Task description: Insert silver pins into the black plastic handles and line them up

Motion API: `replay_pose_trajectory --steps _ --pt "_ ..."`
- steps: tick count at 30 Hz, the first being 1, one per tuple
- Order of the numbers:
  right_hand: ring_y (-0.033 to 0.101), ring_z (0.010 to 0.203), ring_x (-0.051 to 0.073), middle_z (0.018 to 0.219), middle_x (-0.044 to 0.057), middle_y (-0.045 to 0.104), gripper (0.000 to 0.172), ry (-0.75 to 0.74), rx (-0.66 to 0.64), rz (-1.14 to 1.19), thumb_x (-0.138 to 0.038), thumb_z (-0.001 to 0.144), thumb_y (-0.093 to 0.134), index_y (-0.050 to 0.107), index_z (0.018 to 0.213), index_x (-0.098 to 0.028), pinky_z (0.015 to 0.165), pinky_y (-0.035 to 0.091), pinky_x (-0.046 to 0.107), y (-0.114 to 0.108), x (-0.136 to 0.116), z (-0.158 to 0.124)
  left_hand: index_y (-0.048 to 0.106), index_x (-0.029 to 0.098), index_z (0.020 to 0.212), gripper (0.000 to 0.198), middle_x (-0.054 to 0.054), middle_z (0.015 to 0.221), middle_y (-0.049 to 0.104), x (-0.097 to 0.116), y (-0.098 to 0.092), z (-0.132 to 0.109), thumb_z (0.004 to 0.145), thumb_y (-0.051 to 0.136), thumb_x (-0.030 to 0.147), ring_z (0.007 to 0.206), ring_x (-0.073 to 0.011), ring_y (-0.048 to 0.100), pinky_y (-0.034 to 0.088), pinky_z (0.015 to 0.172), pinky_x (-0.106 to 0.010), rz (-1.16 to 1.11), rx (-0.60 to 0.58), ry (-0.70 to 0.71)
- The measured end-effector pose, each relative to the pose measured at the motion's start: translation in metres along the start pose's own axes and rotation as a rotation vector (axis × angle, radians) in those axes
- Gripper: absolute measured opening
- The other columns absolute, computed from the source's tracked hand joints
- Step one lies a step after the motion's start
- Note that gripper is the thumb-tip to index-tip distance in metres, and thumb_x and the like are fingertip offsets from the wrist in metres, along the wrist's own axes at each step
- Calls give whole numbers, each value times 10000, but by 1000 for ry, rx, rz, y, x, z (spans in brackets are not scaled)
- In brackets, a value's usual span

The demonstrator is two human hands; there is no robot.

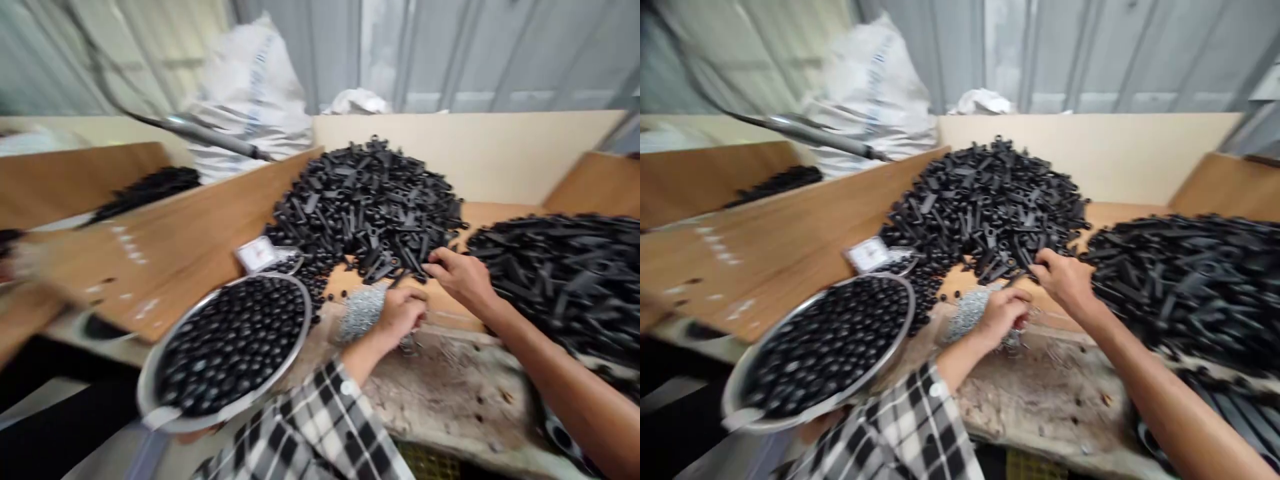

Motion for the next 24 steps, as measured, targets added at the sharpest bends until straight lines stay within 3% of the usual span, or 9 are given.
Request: replay_pose_trajectory --steps 5,8,11,17,19,21,24 --pt "483 568 101 637 -26 554 124 -64 -75 686 -243 775 486 572 824 -168 549 361 204 -21 -15 -47 535 125 821 311 -32 717 553 0 4 -5 729 534 422 584 -110 524 363 477 -198 -142 -116 19" --pt "483 565 97 665 -31 557 282 -80 -226 910 -202 802 468 501 1081 -178 544 383 204 -11 -20 -78 551 137 912 355 -47 828 567 0 10 -19 767 517 459 694 -118 525 387 566 -206 -225 -248 21" --pt "493 611 110 690 -26 547 484 -145 -272 916 -177 831 428 321 1302 -191 587 416 223 3 -22 -95 598 115 912 343 -62 819 584 -6 14 -27 751 565 416 700 -123 506 378 615 -216 -222 -367 -56" --pt "552 847 157 1001 76 584 655 -207 -216 766 -153 823 431 136 1407 -172 791 447 297 22 -18 -100 619 98 780 202 -44 743 583 -8 16 -22 718 604 289 742 -131 510 364 684 -221 -232 -365 -53" --pt "566 792 147 937 60 607 671 -195 -231 790 -155 828 434 102 1411 -173 733 465 275 27 -14 -101 593 101 751 189 -26 702 559 -8 15 -20 718 594 287 694 -117 497 356 654 -219 -250 -351 -52" --pt "552 647 124 752 6 604 665 -167 -215 827 -182 842 439 91 1407 -168 611 465 233 29 -9 -102 560 109 734 203 -4 666 524 -9 13 -18 724 582 311 647 -100 475 348 627 -213 -215 -307 -36" --pt "539 591 115 702 -4 599 565 -116 -31 767 -234 849 470 242 1363 -176 554 452 216 13 -1 -104 548 123 726 260 -1 647 513 -10 7 -14 770 498 374 615 -97 470 360 608 -212 46 -257 48"
Point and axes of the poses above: each hand's wrist, its own z-axis towards the middle knuckle, its own y-axis out of the palm, x = y × z, the point moved 4 cm from there along z, towards the middle knuckle
